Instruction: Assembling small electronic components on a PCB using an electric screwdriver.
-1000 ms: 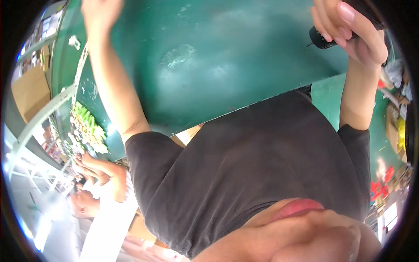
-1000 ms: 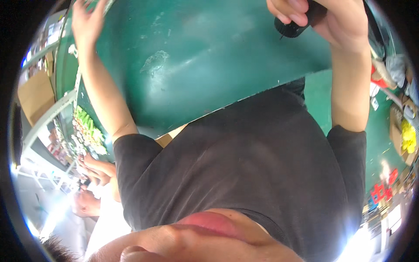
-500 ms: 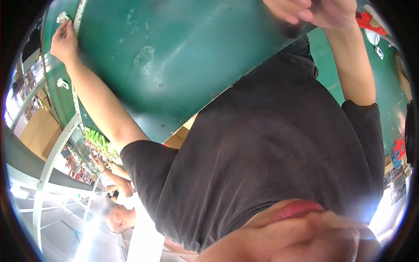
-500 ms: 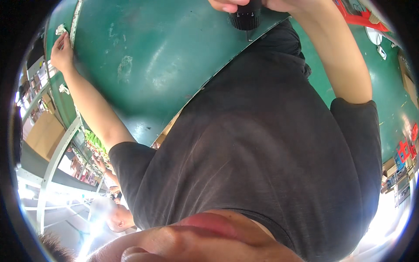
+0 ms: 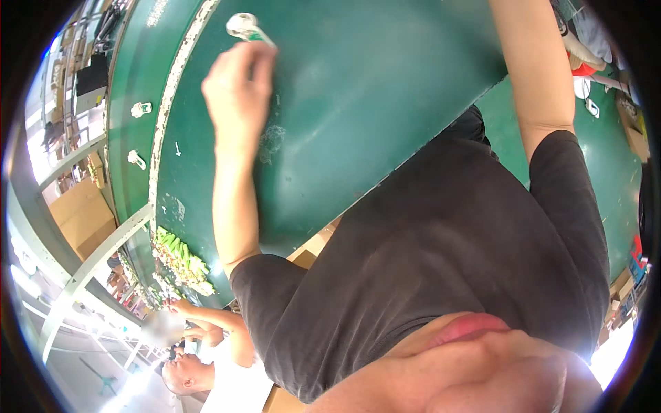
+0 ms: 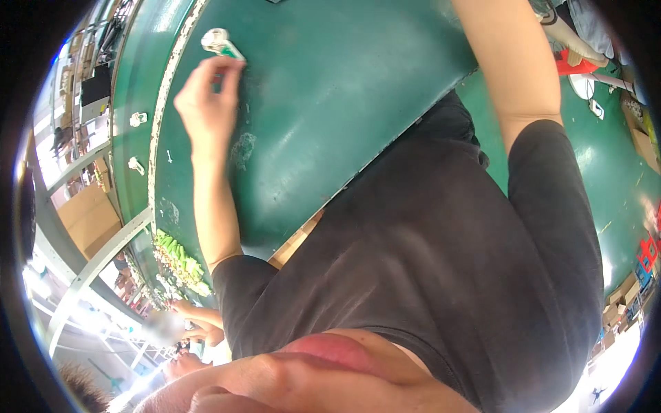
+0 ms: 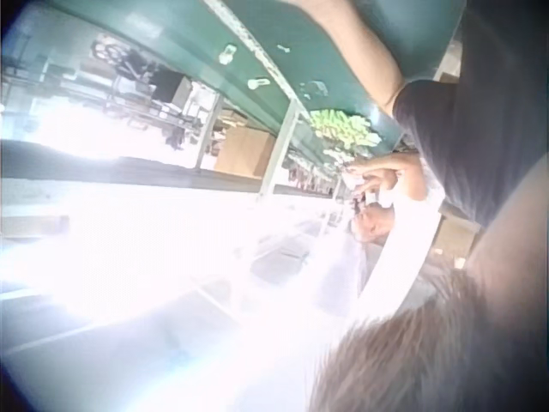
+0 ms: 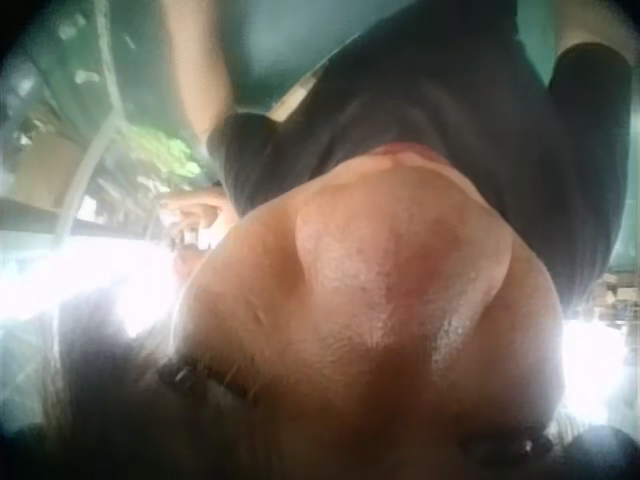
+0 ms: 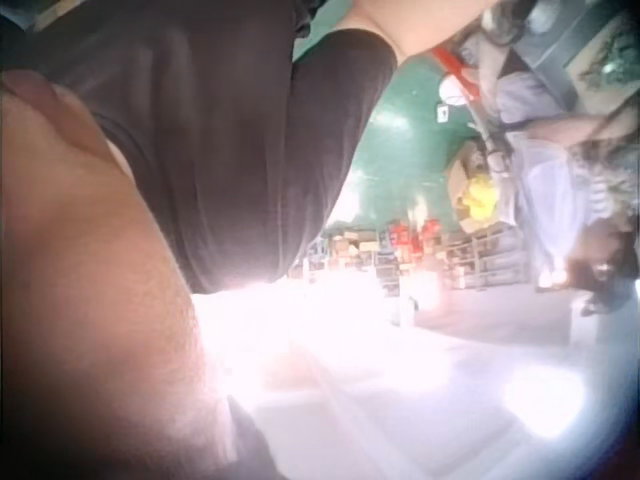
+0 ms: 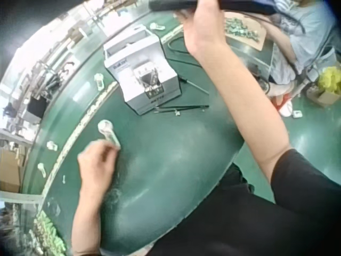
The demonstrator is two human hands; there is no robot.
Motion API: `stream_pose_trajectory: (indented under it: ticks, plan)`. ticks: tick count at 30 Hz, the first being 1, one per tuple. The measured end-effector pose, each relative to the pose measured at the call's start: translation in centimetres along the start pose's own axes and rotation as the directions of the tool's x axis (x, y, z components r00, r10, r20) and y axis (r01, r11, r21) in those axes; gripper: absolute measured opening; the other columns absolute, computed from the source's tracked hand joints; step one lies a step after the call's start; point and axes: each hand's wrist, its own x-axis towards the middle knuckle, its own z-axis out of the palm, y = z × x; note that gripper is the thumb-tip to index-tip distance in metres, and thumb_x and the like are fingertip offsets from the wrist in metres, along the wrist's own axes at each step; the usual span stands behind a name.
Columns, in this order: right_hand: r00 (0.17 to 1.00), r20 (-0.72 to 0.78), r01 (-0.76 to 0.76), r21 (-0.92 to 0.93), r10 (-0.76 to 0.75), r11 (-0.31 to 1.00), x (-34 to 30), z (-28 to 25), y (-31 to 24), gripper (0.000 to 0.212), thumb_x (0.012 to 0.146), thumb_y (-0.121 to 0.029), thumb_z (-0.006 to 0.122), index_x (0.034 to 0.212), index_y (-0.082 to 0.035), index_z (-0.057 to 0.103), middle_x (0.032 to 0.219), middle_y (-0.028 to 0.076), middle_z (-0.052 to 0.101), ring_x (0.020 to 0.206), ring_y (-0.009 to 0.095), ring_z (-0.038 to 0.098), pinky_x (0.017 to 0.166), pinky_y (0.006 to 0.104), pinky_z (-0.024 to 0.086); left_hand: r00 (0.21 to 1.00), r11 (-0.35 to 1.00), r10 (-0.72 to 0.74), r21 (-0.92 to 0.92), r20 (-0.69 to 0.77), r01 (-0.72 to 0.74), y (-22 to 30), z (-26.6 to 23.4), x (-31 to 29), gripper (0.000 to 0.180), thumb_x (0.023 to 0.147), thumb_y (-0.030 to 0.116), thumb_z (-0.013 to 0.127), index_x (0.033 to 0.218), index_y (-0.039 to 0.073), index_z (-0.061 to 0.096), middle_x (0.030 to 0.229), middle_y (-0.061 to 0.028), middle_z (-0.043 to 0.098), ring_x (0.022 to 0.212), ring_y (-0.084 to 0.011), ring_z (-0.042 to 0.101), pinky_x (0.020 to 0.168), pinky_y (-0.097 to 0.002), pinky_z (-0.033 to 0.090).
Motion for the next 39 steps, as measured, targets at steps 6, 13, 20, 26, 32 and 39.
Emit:
stream_pose_trajectory:
  ticks: [6,13,20,26,32,39]
  plan:
    - [0.998,0.005,0.061,-0.054,-0.061,0.997,1.3,-0.6,0.3,0.031,0.095,-0.009,0.056,0.123,0.001,0.049,0.066,0.003,0.052,0.051,0.013,0.050,0.052,0.0312,0.046,0.980,0.978,0.192,-0.079,-0.048,-0.195,3.7,0.8,0.4,0.020,0.081,0.013,0.084,0.099,0.009,0.075,0.115,-0.0081,0.073,0.094,-0.0234,0.071,0.078,-0.0340,0.058]
    - [0.995,-0.006,0.098,-0.105,-0.099,0.990,2.2,-0.6,0.9,0.030,0.095,-0.008,0.058,0.122,0.001,0.051,0.068,0.004,0.053,0.054,0.013,0.052,0.054,0.0305,0.047,0.982,0.987,-0.014,-0.157,0.187,0.044,4.1,-0.9,2.7,0.040,0.079,0.027,0.087,0.116,0.017,0.076,0.142,-0.0131,0.062,0.110,-0.0302,0.071,0.095,-0.0391,0.057]
    - [0.990,0.055,0.135,-0.097,-0.130,0.986,4.0,0.1,1.7,0.030,0.094,-0.008,0.059,0.122,0.001,0.052,0.071,0.004,0.055,0.056,0.013,0.053,0.056,0.0298,0.047,0.997,0.919,0.015,-0.394,0.071,0.014,4.3,2.3,2.2,0.033,0.081,0.014,0.081,0.110,0.002,0.072,0.138,-0.0243,0.061,0.124,-0.0381,0.063,0.105,-0.0428,0.051]
    - [0.981,0.127,0.154,-0.049,-0.147,0.987,4.4,1.3,2.7,0.029,0.094,-0.007,0.060,0.121,0.001,0.053,0.074,0.005,0.057,0.059,0.013,0.055,0.057,0.0292,0.048,0.989,0.934,0.130,-0.344,0.077,-0.096,4.1,2.6,2.2,0.027,0.079,0.014,0.083,0.102,0.001,0.078,0.152,-0.0281,0.047,0.137,-0.0449,0.052,0.111,-0.0441,0.047]
    - [0.972,0.174,0.157,0.009,-0.156,0.988,4.1,3.2,4.4,0.029,0.094,-0.006,0.062,0.120,0.002,0.054,0.076,0.005,0.058,0.061,0.013,0.056,0.059,0.0285,0.048,0.985,0.911,0.163,-0.391,0.052,-0.130,3.3,2.8,2.1,0.029,0.077,0.013,0.084,0.102,0.001,0.078,0.152,-0.0287,0.048,0.135,-0.0469,0.053,0.110,-0.0450,0.048]
    - [0.967,0.194,0.169,-0.004,-0.165,0.986,4.0,3.8,5.0,0.029,0.093,-0.005,0.063,0.120,0.002,0.055,0.079,0.005,0.060,0.063,0.012,0.057,0.061,0.0278,0.049,0.982,0.892,0.186,-0.415,-0.026,-0.180,3.2,3.4,2.1,0.028,0.076,0.013,0.085,0.101,0.001,0.078,0.151,-0.0285,0.049,0.133,-0.0461,0.055,0.108,-0.0450,0.051]
